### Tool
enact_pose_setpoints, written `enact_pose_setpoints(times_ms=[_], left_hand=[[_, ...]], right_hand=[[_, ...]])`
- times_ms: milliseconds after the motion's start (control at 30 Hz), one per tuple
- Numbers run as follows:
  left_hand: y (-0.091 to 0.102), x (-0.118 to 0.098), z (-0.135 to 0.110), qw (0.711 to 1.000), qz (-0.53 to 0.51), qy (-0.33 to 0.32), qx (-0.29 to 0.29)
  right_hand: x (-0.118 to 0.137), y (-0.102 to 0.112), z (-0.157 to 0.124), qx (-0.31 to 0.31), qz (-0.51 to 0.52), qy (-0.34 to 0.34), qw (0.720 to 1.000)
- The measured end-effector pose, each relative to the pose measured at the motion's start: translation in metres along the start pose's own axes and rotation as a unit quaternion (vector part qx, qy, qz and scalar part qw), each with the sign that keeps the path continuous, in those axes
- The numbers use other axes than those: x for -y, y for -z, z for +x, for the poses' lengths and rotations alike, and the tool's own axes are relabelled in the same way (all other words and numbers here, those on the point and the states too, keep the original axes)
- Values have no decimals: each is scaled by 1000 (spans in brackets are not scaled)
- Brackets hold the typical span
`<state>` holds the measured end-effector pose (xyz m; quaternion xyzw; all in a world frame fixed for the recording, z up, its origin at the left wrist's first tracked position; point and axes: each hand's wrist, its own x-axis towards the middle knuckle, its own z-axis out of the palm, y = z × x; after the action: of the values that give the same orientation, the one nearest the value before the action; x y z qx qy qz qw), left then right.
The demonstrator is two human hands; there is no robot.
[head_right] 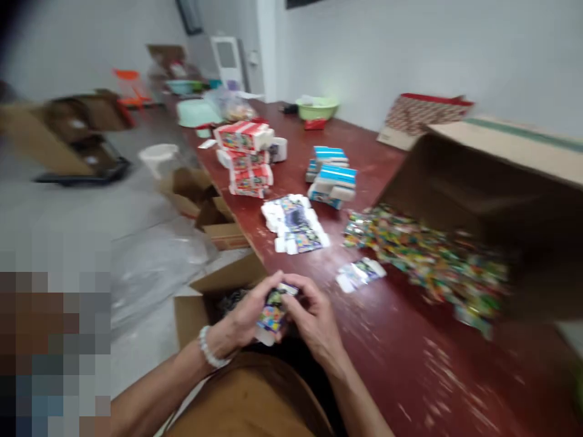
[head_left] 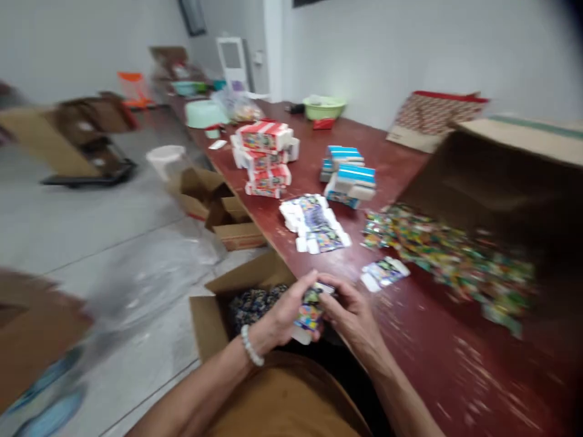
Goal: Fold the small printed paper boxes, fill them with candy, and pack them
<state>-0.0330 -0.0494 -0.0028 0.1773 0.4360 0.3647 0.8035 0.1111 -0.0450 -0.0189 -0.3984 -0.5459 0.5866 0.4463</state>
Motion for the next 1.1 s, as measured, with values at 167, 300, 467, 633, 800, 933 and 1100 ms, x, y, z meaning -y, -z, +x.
enact_pose_setpoints(times_ms=[167,300,467,633,800,933,1100], left_hand=[[-10,-5,7,1000,21,1,13],[-21,-5,1,999,-17,-14,41],[-22,-9,-4,998,-17,-11,59],[-13,-6,-4,993,36,-46,104],[-9,-4,-2,989,69,-72,109],[-7,-5,-3,984,92,-91,124],[-5,-5,-5,979,121,-101,128]], right_hand=[[-2,12,5,-24,23,-11,999],[5,11,-2,-8,67,25,997],[6,6,2,-8,142,29,989],[6,11,3,-9,170,-41,984],[11,13,1,-19,210,-104,972],[11,13,3,-34,226,-135,964],[11,12,2,-36,236,-131,962]])
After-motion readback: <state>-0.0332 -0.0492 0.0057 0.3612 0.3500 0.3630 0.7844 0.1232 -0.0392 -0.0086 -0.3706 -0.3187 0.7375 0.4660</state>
